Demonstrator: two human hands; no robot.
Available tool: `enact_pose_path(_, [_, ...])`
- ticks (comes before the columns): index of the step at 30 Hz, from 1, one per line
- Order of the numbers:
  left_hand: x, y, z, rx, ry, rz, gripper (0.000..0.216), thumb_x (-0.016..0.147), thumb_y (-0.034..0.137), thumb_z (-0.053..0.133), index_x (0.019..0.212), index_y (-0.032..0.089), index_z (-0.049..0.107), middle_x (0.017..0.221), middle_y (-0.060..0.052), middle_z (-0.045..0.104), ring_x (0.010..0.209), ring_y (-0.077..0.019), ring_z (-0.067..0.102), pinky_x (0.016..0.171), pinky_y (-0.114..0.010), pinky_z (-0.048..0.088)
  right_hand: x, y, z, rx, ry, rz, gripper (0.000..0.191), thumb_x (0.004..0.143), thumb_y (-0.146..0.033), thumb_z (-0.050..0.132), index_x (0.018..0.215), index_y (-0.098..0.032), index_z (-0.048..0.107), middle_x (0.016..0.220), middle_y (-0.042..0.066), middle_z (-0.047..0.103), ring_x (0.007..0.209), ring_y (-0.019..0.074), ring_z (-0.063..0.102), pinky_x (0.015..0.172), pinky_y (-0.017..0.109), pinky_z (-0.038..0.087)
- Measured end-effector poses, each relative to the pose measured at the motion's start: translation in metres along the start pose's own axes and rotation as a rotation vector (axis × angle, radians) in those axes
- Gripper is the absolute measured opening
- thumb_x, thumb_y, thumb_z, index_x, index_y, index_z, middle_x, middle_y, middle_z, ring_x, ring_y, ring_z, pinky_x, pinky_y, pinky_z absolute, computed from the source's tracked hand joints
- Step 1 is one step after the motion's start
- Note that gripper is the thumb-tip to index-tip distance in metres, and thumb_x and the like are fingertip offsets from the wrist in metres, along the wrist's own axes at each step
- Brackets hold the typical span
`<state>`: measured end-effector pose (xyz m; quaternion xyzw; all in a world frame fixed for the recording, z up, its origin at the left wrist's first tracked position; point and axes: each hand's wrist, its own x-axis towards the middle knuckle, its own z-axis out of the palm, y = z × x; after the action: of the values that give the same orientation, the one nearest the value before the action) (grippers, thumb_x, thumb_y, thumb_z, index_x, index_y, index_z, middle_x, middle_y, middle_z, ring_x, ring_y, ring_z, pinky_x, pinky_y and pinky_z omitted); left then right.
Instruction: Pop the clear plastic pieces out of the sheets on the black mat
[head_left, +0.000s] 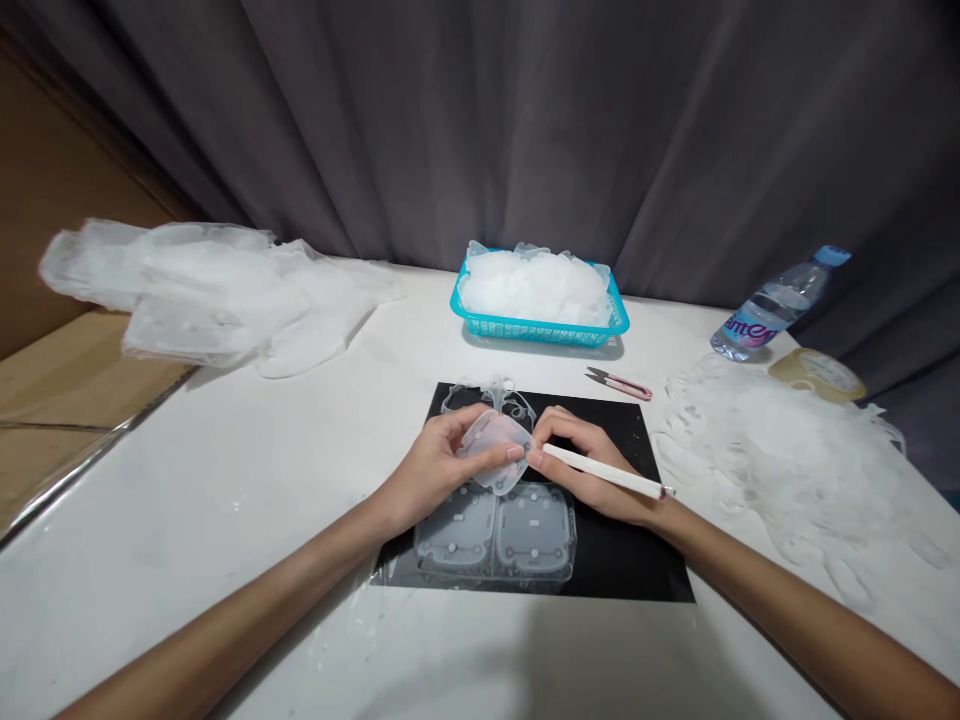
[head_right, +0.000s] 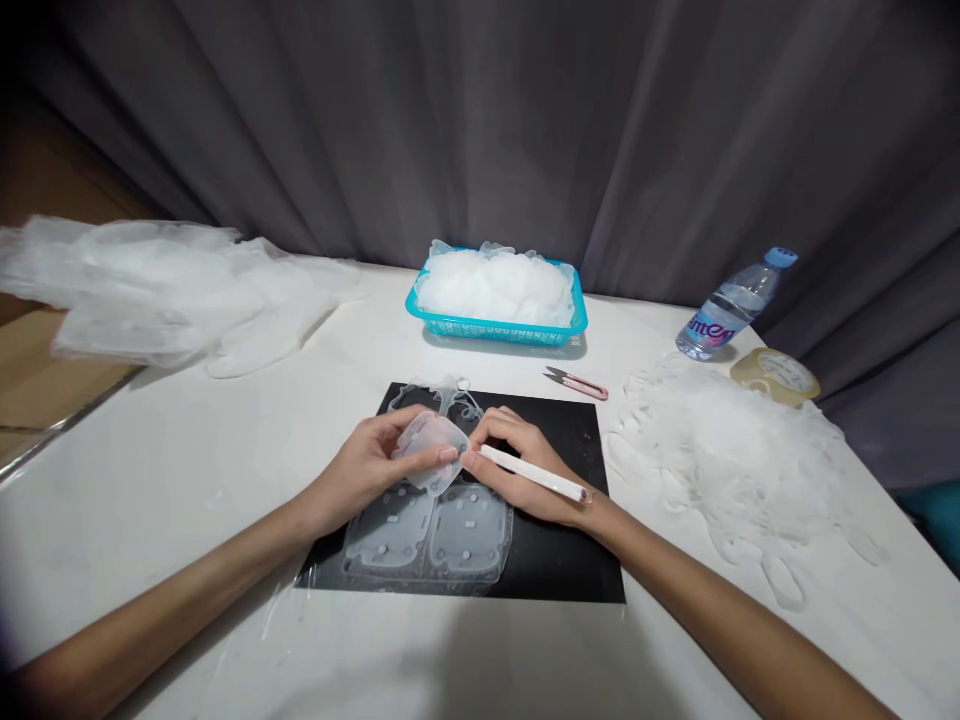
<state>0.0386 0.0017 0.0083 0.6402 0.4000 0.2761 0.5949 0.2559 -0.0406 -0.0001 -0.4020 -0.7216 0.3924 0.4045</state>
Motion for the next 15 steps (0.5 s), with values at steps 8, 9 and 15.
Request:
enact_pose_path(8, [0.010, 0.018, -0.051, 0.162, 0.213, 0.112, 0.028, 0.085, 0.045, 0.080, 0.086, 0.017, 0.073, 0.074, 0.000, 0.066, 0.067, -0.0146, 0.058, 0.061, -0.025, 0.044, 0.001, 0.011, -0.008, -0.121, 0.038, -0.035, 0.023, 0.096, -0.018, 0.059, 0.075, -0.021, 0.051, 0.079, -0.001, 0.054, 0.078, 0.0164, 0.052, 0.075, 0.031, 0.041])
enact_pose_path(9, [0.010, 0.021, -0.057, 0.171, 0.228, 0.111, 0.030, 0.083, 0.045, 0.082, 0.083, 0.017, 0.072, 0.071, 0.001, 0.065, 0.064, -0.0138, 0.056, 0.059, -0.024, 0.043, 0.001, 0.012, -0.009, -0.143, 0.051, -0.031, 0.023, 0.096, -0.018, 0.059, 0.075, -0.022, 0.051, 0.078, 0.000, 0.054, 0.077, 0.0163, 0.053, 0.074, 0.031, 0.042])
enact_pose_path(15, [-0.001, 0.018, -0.039, 0.044, 0.008, 0.044, 0.028, 0.087, 0.044, 0.080, 0.087, 0.017, 0.072, 0.079, -0.001, 0.067, 0.071, -0.0143, 0.060, 0.064, -0.024, 0.047, -0.005, 0.013, -0.004, -0.314, 0.172, -0.143, 0.010, 0.096, -0.022, 0.065, 0.106, -0.022, 0.064, 0.097, 0.006, 0.062, 0.093, 0.0217, 0.061, 0.085, 0.037, 0.048])
